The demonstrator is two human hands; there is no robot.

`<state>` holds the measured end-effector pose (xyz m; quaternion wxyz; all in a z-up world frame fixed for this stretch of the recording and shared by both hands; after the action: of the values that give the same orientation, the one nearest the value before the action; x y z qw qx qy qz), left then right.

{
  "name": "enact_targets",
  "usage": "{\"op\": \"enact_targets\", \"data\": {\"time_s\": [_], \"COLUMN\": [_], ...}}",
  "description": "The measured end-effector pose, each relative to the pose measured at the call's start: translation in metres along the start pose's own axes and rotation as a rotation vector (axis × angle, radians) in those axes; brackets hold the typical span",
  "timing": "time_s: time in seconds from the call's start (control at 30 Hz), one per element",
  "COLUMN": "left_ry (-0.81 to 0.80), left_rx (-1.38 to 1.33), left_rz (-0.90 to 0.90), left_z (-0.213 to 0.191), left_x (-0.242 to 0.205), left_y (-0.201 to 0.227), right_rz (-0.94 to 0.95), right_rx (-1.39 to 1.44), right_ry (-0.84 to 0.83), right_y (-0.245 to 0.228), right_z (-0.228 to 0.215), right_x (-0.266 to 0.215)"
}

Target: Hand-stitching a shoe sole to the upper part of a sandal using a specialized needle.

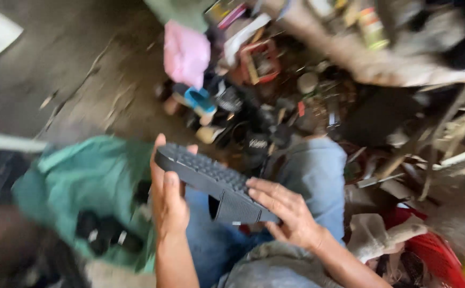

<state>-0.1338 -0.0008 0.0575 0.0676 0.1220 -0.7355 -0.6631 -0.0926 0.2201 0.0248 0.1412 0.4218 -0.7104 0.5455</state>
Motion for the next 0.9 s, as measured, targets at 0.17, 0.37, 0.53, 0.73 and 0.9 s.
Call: {"op": "enact_targets", "data": {"time_s": [0.17,0.37,0.53,0.73,0.9], "left_ry": [-0.037,-0.211,-0.477,-0.367,-0.362], "left_rx": [0.203,0.245,0.298,0.712,0.926], "left_rz": [-0.224,0.141,0.648,0.980,0.921], "left_z": [0.028,0.110,0.221,0.316,0.339], "left_x": [0.050,0.112,0.125,0.144,0.160], "left_y": [-0.029,0.016,0.086,0.101,0.073], "right_rz": [0.398,0.739,0.812,0.750,0.522], "right_rx": [0.207,0.163,0.118,-0.018,-0.073], "right_ry": [0.158,0.364,0.342,0.288,0.307], "right_y": [0.055,0.097,0.108,0.098,0.077], "right_z": [-0.015,-0.027,-0.028,-0.036,-0.038], "right_x": [-0.044,-0.097,-0.101,-0.081,-0.080]}}
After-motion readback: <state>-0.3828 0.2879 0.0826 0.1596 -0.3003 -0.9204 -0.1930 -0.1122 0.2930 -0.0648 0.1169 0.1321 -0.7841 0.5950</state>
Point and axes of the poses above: each hand's wrist, its own x-axis towards the middle knuckle, its own z-axis out of the palm, y = z × x, the point moved 9 cm from there along x, towards the middle knuckle, and after that the axes turned 6 degrees about -z, right-handed, at the moved point
